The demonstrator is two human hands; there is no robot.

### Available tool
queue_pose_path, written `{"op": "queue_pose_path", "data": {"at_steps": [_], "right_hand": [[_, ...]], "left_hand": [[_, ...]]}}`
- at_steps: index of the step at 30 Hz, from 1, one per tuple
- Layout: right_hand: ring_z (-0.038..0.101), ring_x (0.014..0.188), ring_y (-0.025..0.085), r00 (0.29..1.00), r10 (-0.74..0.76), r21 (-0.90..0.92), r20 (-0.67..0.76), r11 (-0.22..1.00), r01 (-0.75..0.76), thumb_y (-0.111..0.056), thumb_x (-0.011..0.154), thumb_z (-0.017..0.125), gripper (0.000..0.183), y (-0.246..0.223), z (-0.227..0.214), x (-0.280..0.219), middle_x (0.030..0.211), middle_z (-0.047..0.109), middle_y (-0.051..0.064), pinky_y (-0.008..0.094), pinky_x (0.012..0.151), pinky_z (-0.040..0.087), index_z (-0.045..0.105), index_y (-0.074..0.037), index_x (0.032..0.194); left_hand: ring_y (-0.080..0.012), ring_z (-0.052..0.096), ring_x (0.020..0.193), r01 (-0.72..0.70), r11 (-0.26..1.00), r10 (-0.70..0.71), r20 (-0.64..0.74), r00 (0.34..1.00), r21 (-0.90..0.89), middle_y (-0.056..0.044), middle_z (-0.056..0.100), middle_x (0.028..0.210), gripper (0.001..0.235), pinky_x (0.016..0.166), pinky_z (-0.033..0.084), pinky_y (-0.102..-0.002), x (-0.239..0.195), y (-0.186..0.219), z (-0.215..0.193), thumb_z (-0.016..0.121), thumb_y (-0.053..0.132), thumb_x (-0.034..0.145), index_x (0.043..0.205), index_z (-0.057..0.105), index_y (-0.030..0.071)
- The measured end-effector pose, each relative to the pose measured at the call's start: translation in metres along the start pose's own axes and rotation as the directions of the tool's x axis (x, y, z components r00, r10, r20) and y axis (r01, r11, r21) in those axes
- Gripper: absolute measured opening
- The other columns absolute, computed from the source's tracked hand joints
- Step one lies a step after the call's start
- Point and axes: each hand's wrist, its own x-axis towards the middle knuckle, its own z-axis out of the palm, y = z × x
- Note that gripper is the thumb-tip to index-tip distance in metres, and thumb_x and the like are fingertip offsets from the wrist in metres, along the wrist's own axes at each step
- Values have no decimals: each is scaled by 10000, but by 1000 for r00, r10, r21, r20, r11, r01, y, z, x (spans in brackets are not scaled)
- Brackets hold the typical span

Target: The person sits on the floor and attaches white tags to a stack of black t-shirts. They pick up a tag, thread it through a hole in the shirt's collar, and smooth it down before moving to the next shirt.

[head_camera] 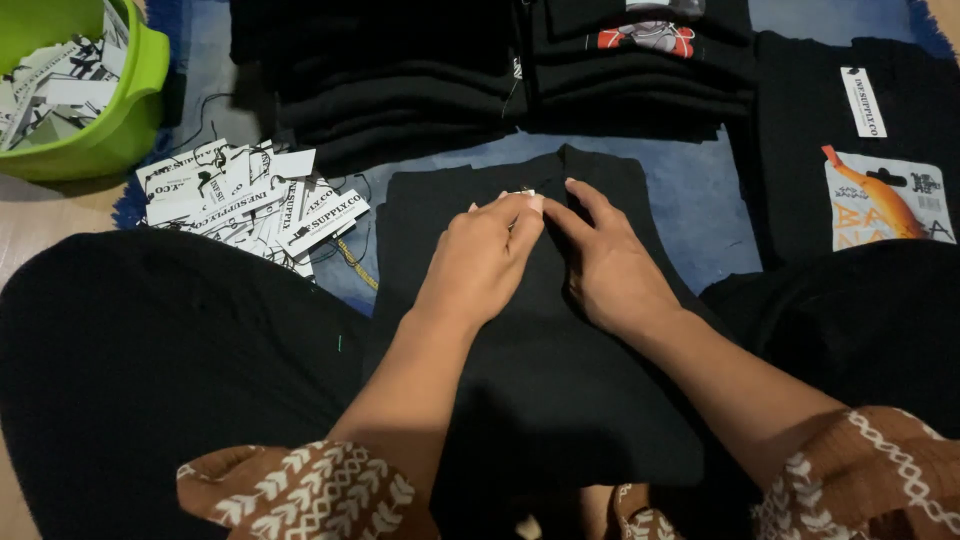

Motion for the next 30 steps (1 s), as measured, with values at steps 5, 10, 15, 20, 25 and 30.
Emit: {"op": "queue_pose_path", "data": {"at_steps": [5, 10, 15, 20, 25, 30], "right_hand": [[341, 1463, 430, 1000, -15, 3, 2, 1000, 15, 97, 837, 572, 744, 5, 4, 2, 1637, 251, 153, 491, 1185, 368, 462, -145, 1532], [319, 1473, 430, 1000, 0, 25, 17, 1000, 0, 92, 825, 588, 749, 7, 5, 6, 1639, 232, 133, 487, 1193, 361, 468, -160, 1520], [356, 1453, 434, 1000, 28, 71, 0, 997, -28, 88, 879, 529, 645, -1, -2, 2, 1607, 281, 141, 510, 1177, 383, 520, -165, 1472], [378, 1431, 454, 999, -2, 128, -42, 992, 7, 85, 893, 516, 614, 8, 4, 3, 1581, 324, 155, 543, 1148, 396, 525, -155, 1458], [387, 1415, 471, 999, -7, 160, -54, 987, 16, 105, 880, 507, 681, 9, 5, 3, 1575, 330, 158, 546, 1145, 389, 468, -178, 1498], [379, 1452, 411, 999, 38, 50, -21, 998, -37, 84, 895, 546, 631, 13, 8, 5, 1606, 330, 111, 520, 1168, 380, 519, -177, 1468]], "left_hand": [[-353, 570, 1329, -19, 1000, 19, 21, 1000, 1, -173, 684, 1319, 552, 1199, 314, -545, -3, 3, -3, 348, 440, 1062, 1275, 684, 57], [-399, 473, 1415, -38, 999, 37, 92, 995, 6, -217, 600, 1428, 602, 1220, 261, -576, -5, 12, -9, 326, 486, 1075, 1349, 626, 42], [-356, 452, 1448, -16, 999, 11, 137, 990, 31, -188, 578, 1467, 688, 1234, 257, -518, -4, 13, -9, 325, 591, 1039, 1388, 603, 68], [-390, 446, 1440, -13, 999, 8, 155, 988, 33, -217, 532, 1501, 675, 1237, 257, -516, -7, 14, -13, 453, 565, 1016, 1409, 580, 31], [-384, 425, 1456, -34, 997, 22, 176, 984, 62, -225, 532, 1493, 691, 1238, 250, -507, -6, 14, -12, 501, 559, 1007, 1411, 570, 3], [-243, 372, 1494, 10, 982, -36, 137, 990, 189, -37, 575, 1461, 665, 1263, 189, -431, 7, -5, 6, 217, 568, 1064, 1374, 628, 147]]}}
